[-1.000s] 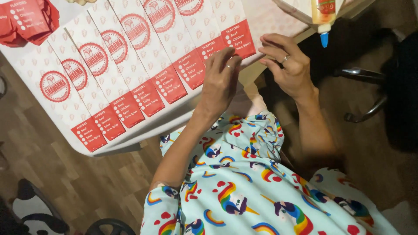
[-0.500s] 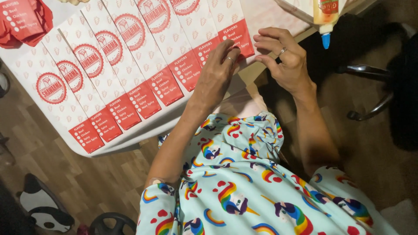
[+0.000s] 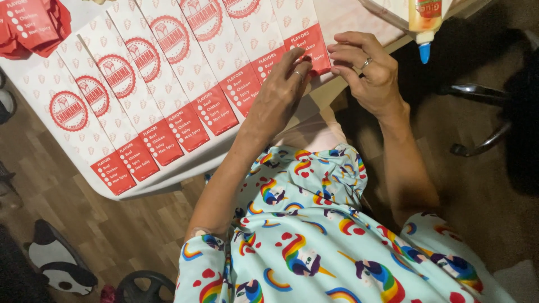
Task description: Applying glue to the edges of paper sleeves and folding them to assemble food bags.
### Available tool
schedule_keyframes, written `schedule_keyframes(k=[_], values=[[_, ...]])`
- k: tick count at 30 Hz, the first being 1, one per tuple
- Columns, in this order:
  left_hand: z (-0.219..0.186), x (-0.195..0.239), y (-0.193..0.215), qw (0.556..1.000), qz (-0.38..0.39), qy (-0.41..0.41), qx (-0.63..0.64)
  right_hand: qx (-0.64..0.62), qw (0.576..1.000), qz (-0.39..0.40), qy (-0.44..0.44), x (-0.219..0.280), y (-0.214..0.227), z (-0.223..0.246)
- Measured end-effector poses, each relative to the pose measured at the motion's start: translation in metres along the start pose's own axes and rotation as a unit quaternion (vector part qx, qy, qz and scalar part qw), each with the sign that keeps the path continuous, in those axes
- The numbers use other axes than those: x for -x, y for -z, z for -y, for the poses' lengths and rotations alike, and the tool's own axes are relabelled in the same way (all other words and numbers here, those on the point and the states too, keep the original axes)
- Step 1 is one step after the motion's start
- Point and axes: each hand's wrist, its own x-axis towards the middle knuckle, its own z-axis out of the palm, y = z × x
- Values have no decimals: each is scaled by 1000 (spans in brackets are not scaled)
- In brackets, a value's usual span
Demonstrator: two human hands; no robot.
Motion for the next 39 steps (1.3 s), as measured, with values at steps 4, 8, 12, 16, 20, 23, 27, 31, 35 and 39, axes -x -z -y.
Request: schedule_keyframes(k=[4,8,12,16,20,23,27,31,35,39], values=[[0,-1,-1,1000,-9,-1,2,-14,1000,9,10,1,-2,1],[-2,-1,1,1000,-13,-7,9,-46,999,6,26,5,-6,-6],[-3,-1,1,999,-25,-15,39,-36,998,-2,44,4,-8,-11],[5,6,-15,999,-33,-14,-1,-27,999,0,41,5,-9,-12],[5,10,-19,998,-38,-11,-44,-31,999,-9,42,6,-9,-14],[7,12,-20,998,-37,-19,-42,-20,998,-13,54,7,-9,-15],[6,11,-17,998,-30,-29,-45,35,995,-25,94,9,-11,-20],[6,12,-18,996,-38,-52,-56,57,990,-26,126,6,-12,-25],[5,12,-23,996,-58,-43,-45,50,989,-31,132,8,-11,-22],[2,15,-34,997,-64,-31,-13,53,990,-27,127,18,-6,-24]])
